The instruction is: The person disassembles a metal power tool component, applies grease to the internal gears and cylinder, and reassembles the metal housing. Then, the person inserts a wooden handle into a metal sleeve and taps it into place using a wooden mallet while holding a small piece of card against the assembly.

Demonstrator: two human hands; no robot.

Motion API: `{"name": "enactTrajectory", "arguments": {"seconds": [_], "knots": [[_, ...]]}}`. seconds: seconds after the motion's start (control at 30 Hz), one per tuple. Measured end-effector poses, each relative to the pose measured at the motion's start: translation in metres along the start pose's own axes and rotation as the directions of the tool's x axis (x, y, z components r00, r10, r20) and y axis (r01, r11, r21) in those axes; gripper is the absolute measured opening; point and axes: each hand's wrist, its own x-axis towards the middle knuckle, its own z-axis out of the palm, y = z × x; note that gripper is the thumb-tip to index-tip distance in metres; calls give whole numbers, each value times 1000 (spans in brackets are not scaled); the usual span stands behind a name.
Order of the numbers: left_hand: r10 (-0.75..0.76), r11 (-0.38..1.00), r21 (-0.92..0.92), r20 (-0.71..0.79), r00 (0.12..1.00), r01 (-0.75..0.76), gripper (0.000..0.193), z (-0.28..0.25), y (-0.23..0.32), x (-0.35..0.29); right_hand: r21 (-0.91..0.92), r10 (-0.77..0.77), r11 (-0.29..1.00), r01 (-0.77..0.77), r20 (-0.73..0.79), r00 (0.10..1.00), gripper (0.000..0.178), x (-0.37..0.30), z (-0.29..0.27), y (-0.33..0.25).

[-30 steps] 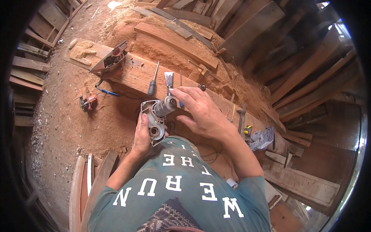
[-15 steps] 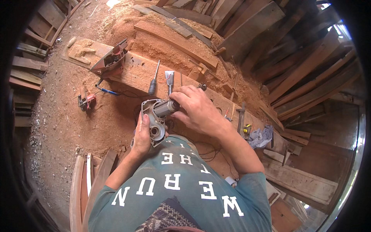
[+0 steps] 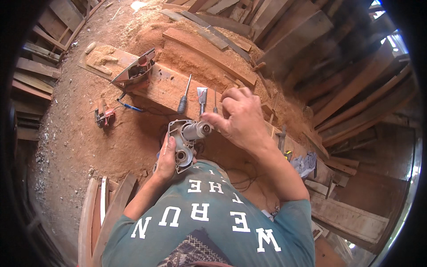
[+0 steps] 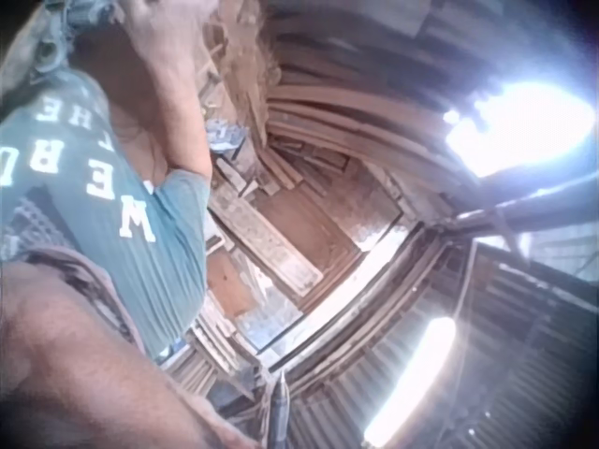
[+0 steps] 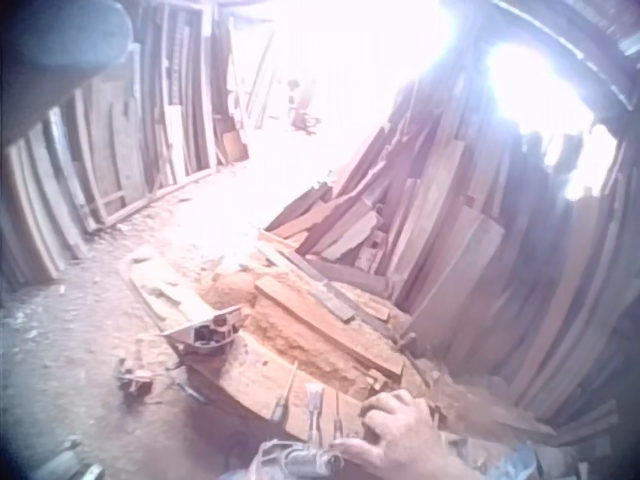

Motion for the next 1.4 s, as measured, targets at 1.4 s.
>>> {"name": "enactTrajectory", "arguments": {"seconds": [1.4], "knots": [[-13,1000,-2,-69,998,12,66,-6,17,4,201,-125,976,81,217,968,32,8,-4,-27]]}}
